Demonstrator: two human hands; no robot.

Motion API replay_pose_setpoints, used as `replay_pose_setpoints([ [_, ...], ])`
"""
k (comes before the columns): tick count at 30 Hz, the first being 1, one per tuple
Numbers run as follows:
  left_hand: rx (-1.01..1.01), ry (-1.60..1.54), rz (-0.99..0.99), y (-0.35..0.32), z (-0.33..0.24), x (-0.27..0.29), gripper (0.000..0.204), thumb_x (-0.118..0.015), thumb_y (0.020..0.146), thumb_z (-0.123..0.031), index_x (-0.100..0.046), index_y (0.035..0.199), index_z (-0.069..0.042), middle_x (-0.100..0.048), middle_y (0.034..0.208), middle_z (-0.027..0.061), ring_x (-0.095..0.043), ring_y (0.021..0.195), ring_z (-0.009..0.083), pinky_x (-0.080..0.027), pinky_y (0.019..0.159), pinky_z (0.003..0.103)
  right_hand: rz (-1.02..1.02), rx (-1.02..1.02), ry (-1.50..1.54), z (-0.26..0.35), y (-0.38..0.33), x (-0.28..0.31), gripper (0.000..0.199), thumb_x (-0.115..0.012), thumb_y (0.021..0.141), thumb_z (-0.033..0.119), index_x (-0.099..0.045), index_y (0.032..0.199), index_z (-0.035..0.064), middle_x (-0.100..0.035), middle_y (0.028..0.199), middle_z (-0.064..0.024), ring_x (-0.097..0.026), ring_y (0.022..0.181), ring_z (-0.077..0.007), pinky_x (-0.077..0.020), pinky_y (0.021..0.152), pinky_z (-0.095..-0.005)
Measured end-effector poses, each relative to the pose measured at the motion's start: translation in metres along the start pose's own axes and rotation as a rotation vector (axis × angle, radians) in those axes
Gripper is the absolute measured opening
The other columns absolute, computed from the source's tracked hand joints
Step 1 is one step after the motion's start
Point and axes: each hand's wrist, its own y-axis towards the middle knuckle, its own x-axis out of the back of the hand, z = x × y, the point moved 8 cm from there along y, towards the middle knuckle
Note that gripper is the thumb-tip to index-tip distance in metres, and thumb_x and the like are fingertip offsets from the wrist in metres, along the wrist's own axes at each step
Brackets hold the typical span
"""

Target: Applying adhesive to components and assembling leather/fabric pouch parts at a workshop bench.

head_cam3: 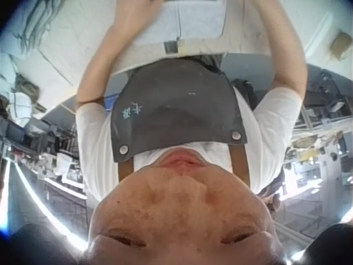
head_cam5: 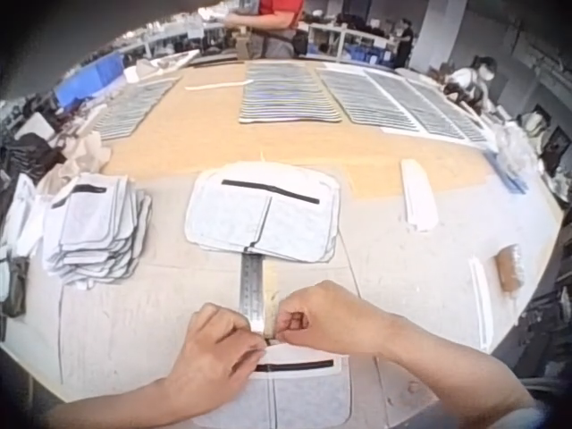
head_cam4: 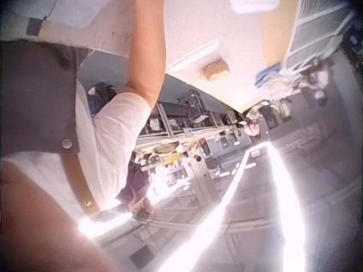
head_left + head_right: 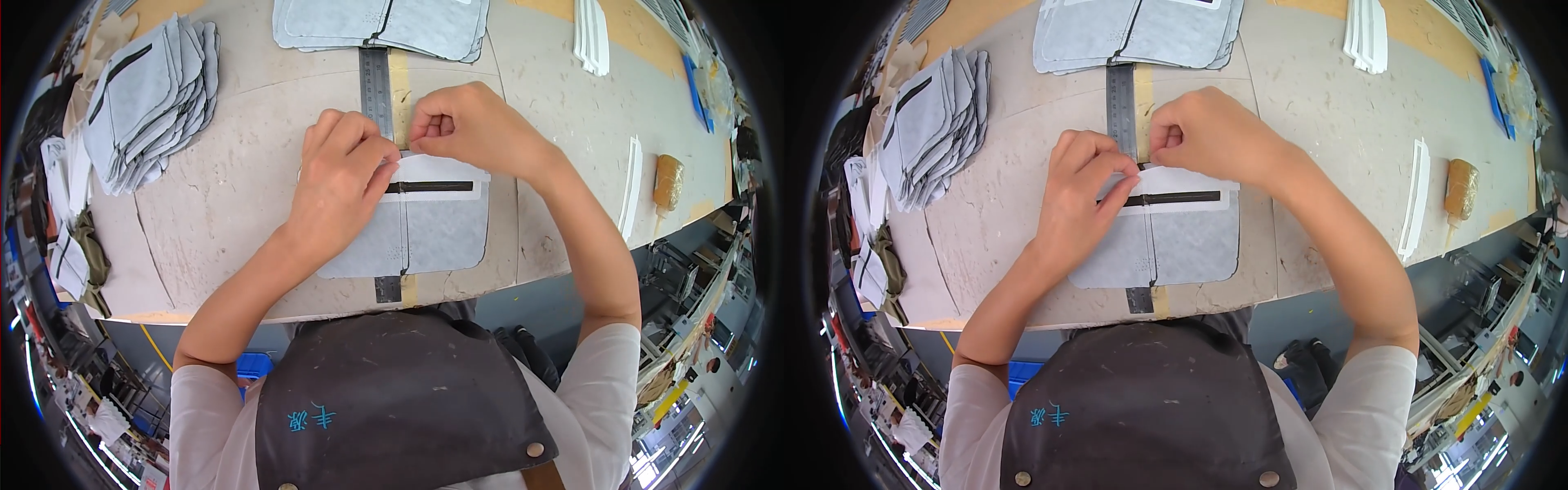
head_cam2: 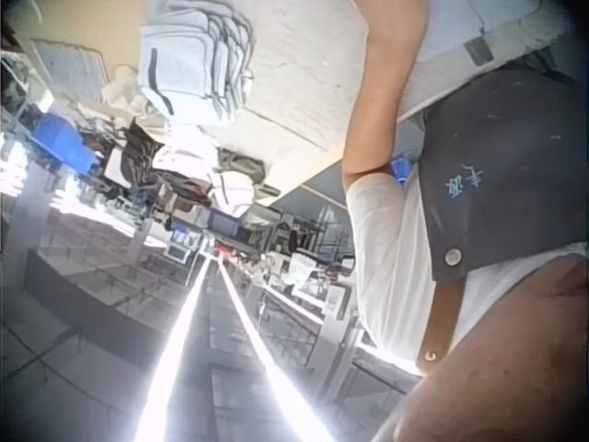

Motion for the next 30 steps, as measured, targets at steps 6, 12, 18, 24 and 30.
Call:
replay_pose_setpoints([
  [6, -0.026, -0.014, 0.029, 0.003, -0.007, 0.009, 0.018, -0.072, 0.071, 0.003, -0.063, 0.083, -0.004, -0.056, 0.092, 0.0064, -0.051, 0.09, 0.0268, -0.044, 0.077, 0.036, 0.24, -0.087, -0.214, 0.007, 0.015, -0.009, 0.008, -0.071, 0.07, 0.005, -0.063, 0.071, 0.0027, -0.06, 0.063, -0.0043, -0.056, 0.06, -0.0147, -0.0444, 0.055, -0.0292],
  [12, -0.068, -0.529, 0.351, 0.01, -0.047, 0.033, 0.017, -0.07, 0.069, 0.005, -0.06, 0.081, -0.003, -0.059, 0.086, 0.0064, -0.055, 0.085, 0.0251, -0.045, 0.074, 0.034, 0.265, -0.146, -0.237, 0.004, 0.016, -0.008, 0.008, -0.071, 0.068, 0.004, -0.062, 0.069, 0.0032, -0.059, 0.062, -0.0048, -0.056, 0.059, -0.0153, -0.0438, 0.055, -0.0306],
  [18, 0.313, -0.572, 0.361, 0.009, 0.005, 0.005, 0.017, -0.069, 0.077, 0.004, -0.061, 0.09, -0.003, -0.059, 0.078, 0.0013, -0.055, 0.078, 0.0137, -0.046, 0.076, 0.028, 0.082, -0.14, 0.062, -0.008, 0.004, 0.004, 0.005, -0.07, 0.076, 0.004, -0.066, 0.078, 0.0031, -0.058, 0.067, -0.0024, -0.053, 0.063, -0.0078, -0.042, 0.055, -0.0241],
  [24, 0.359, -0.518, 0.405, 0.011, 0.023, -0.011, 0.012, -0.068, 0.082, -0.002, -0.063, 0.093, -0.001, -0.059, 0.082, 0.0027, -0.056, 0.078, 0.0123, -0.047, 0.077, 0.027, -0.512, 0.077, 0.003, 0.011, -0.075, 0.012, 0.01, -0.07, 0.08, 0.003, -0.069, 0.089, 0.0041, -0.063, 0.078, -0.0074, -0.059, 0.065, -0.0178, -0.0479, 0.06, -0.0277],
  [30, 0.028, -0.051, 0.214, 0.028, 0.001, -0.016, 0.019, -0.074, 0.082, -0.017, -0.064, 0.08, -0.001, -0.058, 0.08, 0.0097, -0.055, 0.082, 0.0226, -0.046, 0.073, 0.033, -0.607, 0.265, -0.341, 0.02, -0.107, -0.026, 0.02, -0.072, 0.073, -0.002, -0.07, 0.092, 0.0013, -0.062, 0.091, -0.0072, -0.059, 0.078, -0.0233, -0.0515, 0.065, -0.0326],
])
